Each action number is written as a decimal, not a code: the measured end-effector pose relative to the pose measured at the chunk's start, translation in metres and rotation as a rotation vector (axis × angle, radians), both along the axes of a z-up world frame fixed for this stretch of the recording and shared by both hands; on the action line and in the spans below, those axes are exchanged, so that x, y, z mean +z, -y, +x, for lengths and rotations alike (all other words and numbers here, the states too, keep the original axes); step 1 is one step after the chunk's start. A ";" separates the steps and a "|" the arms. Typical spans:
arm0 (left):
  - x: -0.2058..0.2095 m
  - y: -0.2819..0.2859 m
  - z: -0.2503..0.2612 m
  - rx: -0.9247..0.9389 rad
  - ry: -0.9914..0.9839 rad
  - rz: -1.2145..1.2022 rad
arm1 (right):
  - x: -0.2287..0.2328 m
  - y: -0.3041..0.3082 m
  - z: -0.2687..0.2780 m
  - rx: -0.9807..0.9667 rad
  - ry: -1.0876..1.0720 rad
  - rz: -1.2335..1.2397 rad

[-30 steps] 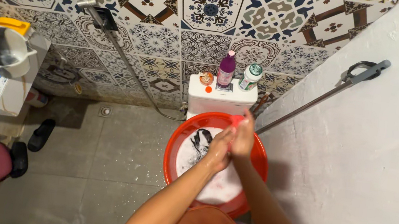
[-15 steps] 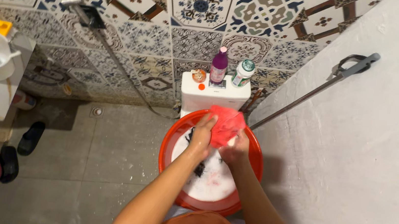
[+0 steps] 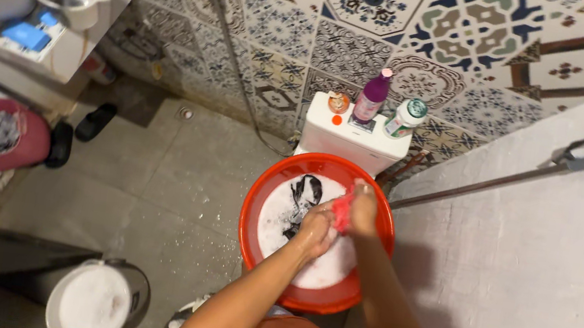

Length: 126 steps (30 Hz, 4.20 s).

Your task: The person hand washes several small garments in a red basin filled with soapy water. They scrub and rinse a red cloth, a pink cloth, and a black cloth, then transfer each item to a white bucket on the floor.

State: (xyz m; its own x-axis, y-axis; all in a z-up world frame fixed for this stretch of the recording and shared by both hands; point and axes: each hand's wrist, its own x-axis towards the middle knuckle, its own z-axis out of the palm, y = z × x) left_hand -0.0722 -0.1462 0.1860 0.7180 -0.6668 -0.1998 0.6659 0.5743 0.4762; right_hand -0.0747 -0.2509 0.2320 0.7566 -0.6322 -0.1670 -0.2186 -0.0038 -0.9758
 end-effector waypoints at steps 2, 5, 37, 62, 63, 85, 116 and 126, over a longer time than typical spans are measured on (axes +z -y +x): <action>0.041 0.004 -0.013 0.032 -0.233 0.001 | -0.018 0.023 -0.003 0.020 -0.033 0.213; 0.062 0.001 0.001 0.190 -0.441 0.063 | -0.038 -0.018 -0.017 0.236 0.091 -0.088; -0.034 0.005 -0.042 0.235 -0.702 -0.001 | 0.028 -0.049 -0.062 0.235 0.262 -1.110; 0.057 -0.041 -0.036 0.247 -0.548 -0.049 | -0.234 0.117 0.013 0.255 -0.452 -0.019; 0.046 -0.047 -0.033 0.235 -0.578 -0.092 | -0.239 0.124 0.009 0.332 -0.481 -0.098; -0.190 -0.037 -0.032 0.086 -0.609 0.602 | -0.199 -0.080 -0.069 0.148 -0.371 0.210; -0.247 -0.054 -0.071 -0.304 -0.669 0.774 | -0.310 -0.110 -0.130 -0.182 -0.432 0.032; -0.080 -0.068 0.008 -0.513 -0.382 0.813 | -0.341 -0.033 -0.110 -0.053 -0.584 0.401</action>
State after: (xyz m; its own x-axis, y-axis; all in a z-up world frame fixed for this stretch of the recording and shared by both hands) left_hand -0.0640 -0.0781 0.1064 0.1792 -0.4364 -0.8817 0.9281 -0.2223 0.2986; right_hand -0.1845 -0.2178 -0.1087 0.4424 -0.4706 -0.7634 -0.6960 0.3566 -0.6232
